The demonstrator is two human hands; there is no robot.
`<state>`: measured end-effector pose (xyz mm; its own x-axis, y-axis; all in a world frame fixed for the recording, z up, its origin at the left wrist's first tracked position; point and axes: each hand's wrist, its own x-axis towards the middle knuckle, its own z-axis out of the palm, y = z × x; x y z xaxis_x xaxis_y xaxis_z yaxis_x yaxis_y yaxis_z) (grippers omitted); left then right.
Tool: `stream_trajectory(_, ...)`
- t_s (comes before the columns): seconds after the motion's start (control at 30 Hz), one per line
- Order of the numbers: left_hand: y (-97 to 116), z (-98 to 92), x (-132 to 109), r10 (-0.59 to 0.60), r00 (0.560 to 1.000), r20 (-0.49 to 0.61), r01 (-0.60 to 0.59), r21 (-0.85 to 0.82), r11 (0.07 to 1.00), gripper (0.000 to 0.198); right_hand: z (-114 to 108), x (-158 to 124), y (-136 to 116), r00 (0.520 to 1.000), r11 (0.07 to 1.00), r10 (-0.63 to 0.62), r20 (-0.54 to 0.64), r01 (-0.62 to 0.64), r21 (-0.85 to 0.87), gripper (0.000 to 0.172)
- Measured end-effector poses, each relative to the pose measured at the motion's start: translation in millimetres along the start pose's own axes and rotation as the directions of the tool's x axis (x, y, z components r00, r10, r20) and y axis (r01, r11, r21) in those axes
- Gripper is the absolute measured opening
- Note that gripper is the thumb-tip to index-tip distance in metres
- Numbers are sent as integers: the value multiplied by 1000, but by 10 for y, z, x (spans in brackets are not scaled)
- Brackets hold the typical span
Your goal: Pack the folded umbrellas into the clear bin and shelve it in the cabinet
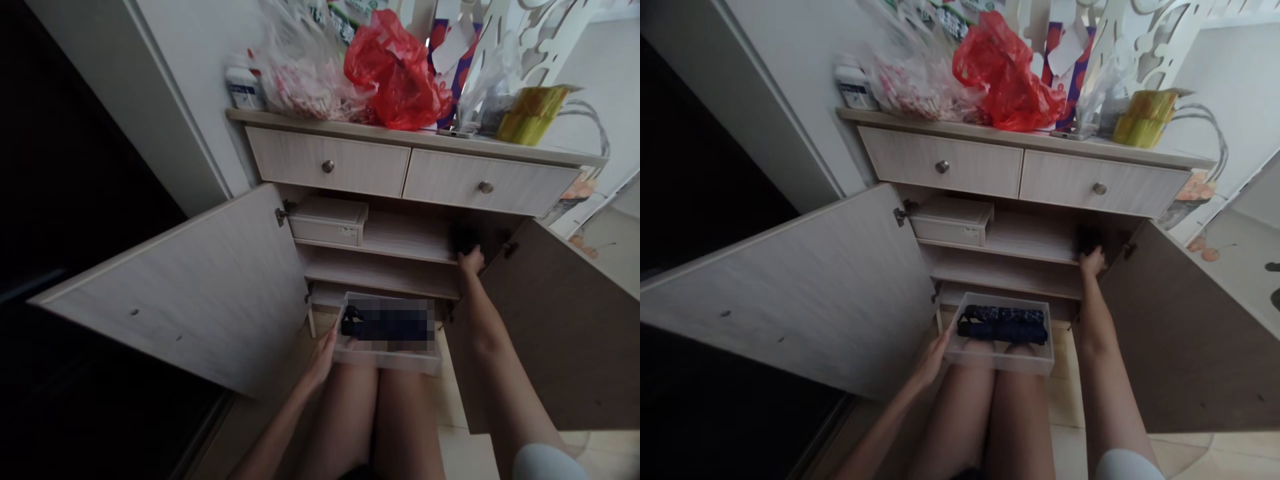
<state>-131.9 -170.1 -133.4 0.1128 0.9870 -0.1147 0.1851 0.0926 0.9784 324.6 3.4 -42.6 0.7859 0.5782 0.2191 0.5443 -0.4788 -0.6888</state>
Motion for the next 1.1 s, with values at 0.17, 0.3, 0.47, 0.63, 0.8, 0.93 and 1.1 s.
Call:
stream_trajectory(0.17,-2,12,1,22,1000,-19,-22,11,1000,94,-185,-335,15,957,696,225,183,-289,657,29)
stream_trajectory(0.3,-1,32,12,17,1000,-10,-17,5,1000,97,-485,-870,236,915,579,-31,403,-312,753,50)
stream_trajectory(0.47,3,21,-26,-12,1000,10,12,22,1000,97,-936,-1424,467,793,758,-275,543,-169,631,59)
stream_trajectory(0.63,2,40,-48,18,1000,-9,-18,-8,1000,94,-1131,-1779,543,557,836,-434,708,-45,547,54)
stream_trajectory(0.8,19,67,-64,27,999,-28,-27,6,1000,95,-1085,-1937,572,342,867,-492,801,106,487,50)
stream_trajectory(0.93,44,58,-84,26,1000,-14,-25,18,1000,102,-981,-1952,520,266,800,-561,784,417,431,41)
stream_trajectory(1.1,12,49,-79,13,1000,-22,-13,-8,1000,114,-819,-2016,448,194,604,-555,809,762,231,24)
